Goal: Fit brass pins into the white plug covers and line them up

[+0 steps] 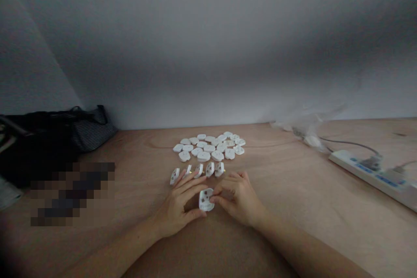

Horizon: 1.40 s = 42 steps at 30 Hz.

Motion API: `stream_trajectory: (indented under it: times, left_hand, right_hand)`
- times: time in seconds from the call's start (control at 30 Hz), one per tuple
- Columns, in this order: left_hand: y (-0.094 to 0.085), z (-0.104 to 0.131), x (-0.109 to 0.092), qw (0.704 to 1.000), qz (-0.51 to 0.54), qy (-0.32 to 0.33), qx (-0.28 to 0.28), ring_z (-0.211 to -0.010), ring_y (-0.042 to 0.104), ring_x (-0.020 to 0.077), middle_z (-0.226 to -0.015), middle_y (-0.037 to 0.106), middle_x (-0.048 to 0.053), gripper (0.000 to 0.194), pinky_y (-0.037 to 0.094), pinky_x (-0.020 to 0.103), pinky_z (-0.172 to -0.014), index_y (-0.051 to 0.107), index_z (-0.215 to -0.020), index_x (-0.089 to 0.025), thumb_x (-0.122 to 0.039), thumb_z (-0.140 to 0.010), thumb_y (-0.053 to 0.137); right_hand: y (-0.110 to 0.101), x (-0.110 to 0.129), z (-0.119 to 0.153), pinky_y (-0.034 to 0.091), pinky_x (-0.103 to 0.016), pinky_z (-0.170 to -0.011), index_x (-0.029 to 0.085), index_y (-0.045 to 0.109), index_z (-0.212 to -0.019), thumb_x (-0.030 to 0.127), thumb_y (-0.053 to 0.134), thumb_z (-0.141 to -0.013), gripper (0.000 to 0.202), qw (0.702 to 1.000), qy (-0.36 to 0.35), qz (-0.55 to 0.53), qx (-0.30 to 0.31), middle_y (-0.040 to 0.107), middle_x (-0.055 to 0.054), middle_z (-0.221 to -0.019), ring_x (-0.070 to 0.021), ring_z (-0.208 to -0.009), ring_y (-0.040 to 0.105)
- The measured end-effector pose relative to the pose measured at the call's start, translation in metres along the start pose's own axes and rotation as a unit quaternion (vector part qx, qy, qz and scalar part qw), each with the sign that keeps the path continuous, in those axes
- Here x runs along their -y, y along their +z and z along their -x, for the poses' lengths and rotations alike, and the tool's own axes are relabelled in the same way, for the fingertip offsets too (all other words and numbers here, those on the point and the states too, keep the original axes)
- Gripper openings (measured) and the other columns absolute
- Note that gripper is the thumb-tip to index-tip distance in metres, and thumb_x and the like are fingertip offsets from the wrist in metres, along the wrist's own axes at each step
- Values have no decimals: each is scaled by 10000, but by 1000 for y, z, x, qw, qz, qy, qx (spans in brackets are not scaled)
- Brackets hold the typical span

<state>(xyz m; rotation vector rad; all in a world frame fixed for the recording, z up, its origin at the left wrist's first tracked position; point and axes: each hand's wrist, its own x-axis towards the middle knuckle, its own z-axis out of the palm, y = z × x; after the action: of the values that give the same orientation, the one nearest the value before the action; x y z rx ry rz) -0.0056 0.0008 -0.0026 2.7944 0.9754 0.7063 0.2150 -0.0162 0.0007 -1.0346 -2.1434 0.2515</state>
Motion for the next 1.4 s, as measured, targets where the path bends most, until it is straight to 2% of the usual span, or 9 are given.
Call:
stream_trajectory:
  times: [0.43, 0.6, 0.67, 0.8, 0.97, 1.17, 1.27, 1.33, 1.4]
  left_hand:
    - [-2, -1, -4, 1000, -10, 4, -14, -1276, 348, 316, -1310, 515, 85, 473, 169, 553, -1075, 576, -1128, -216, -518, -765, 601]
    - [-2, -1, -5, 999, -11, 3, -39, -1260, 371, 311, -1285, 538, 89, 472, 189, 537, -1071, 576, -1136, -213, -512, -771, 596]
    - [-2, -1, -5, 999, -8, 2, -52, -1255, 377, 307, -1268, 552, 89, 468, 188, 531, -1072, 569, -1152, -217, -508, -786, 581]
    - [1, -1, -1, 998, 11, 1, -67, -1242, 386, 311, -1256, 560, 87, 521, 212, 526, -1063, 568, -1165, -228, -559, -762, 581]
    - [5, 0, 1, 995, 32, 5, -97, -1199, 417, 312, -1183, 606, 80, 561, 289, 506, -1033, 630, -1097, -242, -614, -677, 625]
    - [5, -2, -3, 986, 88, -18, -141, -1083, 517, 302, -1082, 633, 104, 618, 419, 464, -933, 619, -1084, -214, -590, -602, 708]
    - [1, -1, -5, 989, 104, -12, -103, -1013, 573, 254, -1041, 642, 94, 458, 461, 400, -899, 618, -1057, -197, -478, -702, 689]
    - [-3, 1, -5, 993, 109, 24, -28, -1069, 560, 242, -1112, 629, 90, 409, 452, 383, -928, 608, -1096, -203, -431, -759, 650]
    - [-9, 2, -6, 992, 97, 51, 61, -1177, 496, 261, -1254, 561, 93, 514, 411, 413, -980, 544, -1211, -222, -452, -762, 640]
  right_hand:
    - [8, 9, 1, 296, -357, -733, 230, 658, -709, 324, 641, -789, 124, 999, -7, 53, -6, 674, 4, -702, -181, -735, 559]
    - [6, 10, 3, 285, -381, -753, 290, 695, -879, 391, 597, -819, 153, 993, -49, 105, -31, 690, -24, -863, -202, -810, 551]
    - [2, 7, 2, 302, -385, -769, 288, 645, -1052, 497, 634, -755, 363, 994, -37, 96, -29, 672, -55, -984, -228, -864, 546]
    - [-1, 0, 0, 334, -429, -835, 295, 542, -1203, 623, 737, -516, 786, 999, 15, 23, 23, 630, -77, -1114, -298, -987, 521]
    - [11, -2, 0, 346, -467, -923, 289, 626, -1085, 507, 802, -496, 653, 992, 53, -103, 44, 647, -43, -1057, -283, -1012, 551]
    - [4, -2, -3, 495, -361, -805, 207, 619, -994, 388, 767, -620, 441, 960, 66, -270, 36, 670, -35, -954, -220, -891, 625]
    - [-9, -23, -9, 482, -373, -854, 201, 594, -1022, 378, 711, -687, 396, 969, 85, -231, -37, 662, -52, -1007, -227, -955, 609]
    - [-16, -45, -12, 470, -385, -873, 197, 577, -1059, 377, 677, -721, 397, 977, 99, -178, -68, 665, -60, -996, -226, -953, 609]
    - [-18, -67, -14, 478, -396, -853, 189, 568, -1079, 390, 650, -738, 404, 981, 113, -126, -93, 667, -70, -980, -228, -912, 620]
